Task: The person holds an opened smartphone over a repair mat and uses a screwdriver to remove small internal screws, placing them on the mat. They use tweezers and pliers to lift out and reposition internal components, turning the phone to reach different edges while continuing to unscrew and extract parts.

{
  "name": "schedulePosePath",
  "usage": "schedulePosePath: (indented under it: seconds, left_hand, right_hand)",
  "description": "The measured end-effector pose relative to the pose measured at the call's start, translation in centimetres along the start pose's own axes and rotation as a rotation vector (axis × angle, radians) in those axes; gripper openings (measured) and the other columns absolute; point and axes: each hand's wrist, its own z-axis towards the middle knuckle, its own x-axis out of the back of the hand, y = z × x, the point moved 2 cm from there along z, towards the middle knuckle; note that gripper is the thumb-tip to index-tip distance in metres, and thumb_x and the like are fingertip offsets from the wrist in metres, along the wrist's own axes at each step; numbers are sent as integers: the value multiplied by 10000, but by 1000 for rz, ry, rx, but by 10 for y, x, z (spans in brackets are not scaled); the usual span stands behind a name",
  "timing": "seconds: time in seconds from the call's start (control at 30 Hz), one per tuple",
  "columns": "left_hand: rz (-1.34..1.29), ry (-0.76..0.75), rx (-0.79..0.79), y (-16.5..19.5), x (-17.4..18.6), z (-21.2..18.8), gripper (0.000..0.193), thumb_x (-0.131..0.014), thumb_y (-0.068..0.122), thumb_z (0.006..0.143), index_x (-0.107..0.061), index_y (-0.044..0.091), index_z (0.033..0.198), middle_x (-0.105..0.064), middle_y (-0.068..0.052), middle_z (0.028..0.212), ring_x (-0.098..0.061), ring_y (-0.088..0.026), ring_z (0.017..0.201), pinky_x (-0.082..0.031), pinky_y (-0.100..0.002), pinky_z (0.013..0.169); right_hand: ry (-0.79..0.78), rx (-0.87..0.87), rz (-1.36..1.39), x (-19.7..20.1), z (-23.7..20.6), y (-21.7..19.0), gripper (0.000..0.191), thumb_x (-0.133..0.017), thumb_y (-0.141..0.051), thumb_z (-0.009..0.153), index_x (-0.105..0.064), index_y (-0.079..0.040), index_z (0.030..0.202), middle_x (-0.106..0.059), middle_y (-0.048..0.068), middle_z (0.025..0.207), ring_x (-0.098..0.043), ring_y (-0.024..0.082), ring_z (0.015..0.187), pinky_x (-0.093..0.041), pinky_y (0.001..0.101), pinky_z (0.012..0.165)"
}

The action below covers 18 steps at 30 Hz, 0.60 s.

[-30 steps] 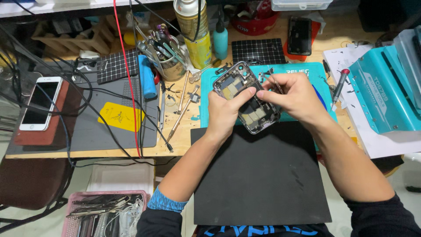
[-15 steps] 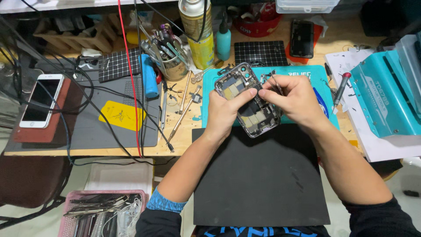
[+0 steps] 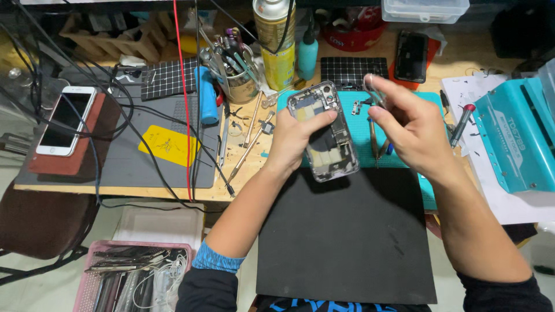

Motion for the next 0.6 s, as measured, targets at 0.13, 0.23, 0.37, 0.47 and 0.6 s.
schedulePosePath:
  seconds: [0.13,0.23,0.37,0.47,0.6]
  left_hand:
    - [55,-13,-14,2,3,1,250,-778,10,852,-719,-29,1091,-764,-77,1026,-723,-135,899,-585,-294,839]
    - [220,8,-63,3,0,-3,216,-791,40,864,-735,-22,1064,-771,-61,993,-719,-112,864,-589,-280,811]
    - [305,11,-148,7,-7,-11,200,-799,66,874,-747,-13,1050,-775,-35,980,-712,-80,863,-587,-262,813]
    - [352,19,-162,10,-10,-15,187,-802,77,873,-754,-11,1031,-780,-25,955,-712,-71,838,-589,-255,795]
    - [371,21,-160,15,-11,-17,166,-803,82,879,-762,-10,1011,-782,-25,929,-708,-71,811,-585,-255,770]
  right_hand:
    - [-110,-27,-100,0,-5,-3,389,-568,-77,1025,-627,-85,1409,-661,-1,757,-621,72,577,-503,245,554]
    - [-47,280,-339,-3,-10,-11,241,-652,-25,1009,-669,-20,1250,-729,69,861,-672,148,660,-510,288,618]
    - [59,532,-514,-7,-18,-19,171,-745,-3,968,-705,-5,1133,-728,137,910,-693,240,709,-514,331,634]
    - [87,597,-547,-5,-21,-24,180,-754,26,961,-704,4,1132,-733,138,935,-710,249,755,-529,335,657]
    - [80,587,-568,-4,-21,-27,184,-766,29,942,-712,8,1117,-737,138,913,-700,240,723,-521,335,636]
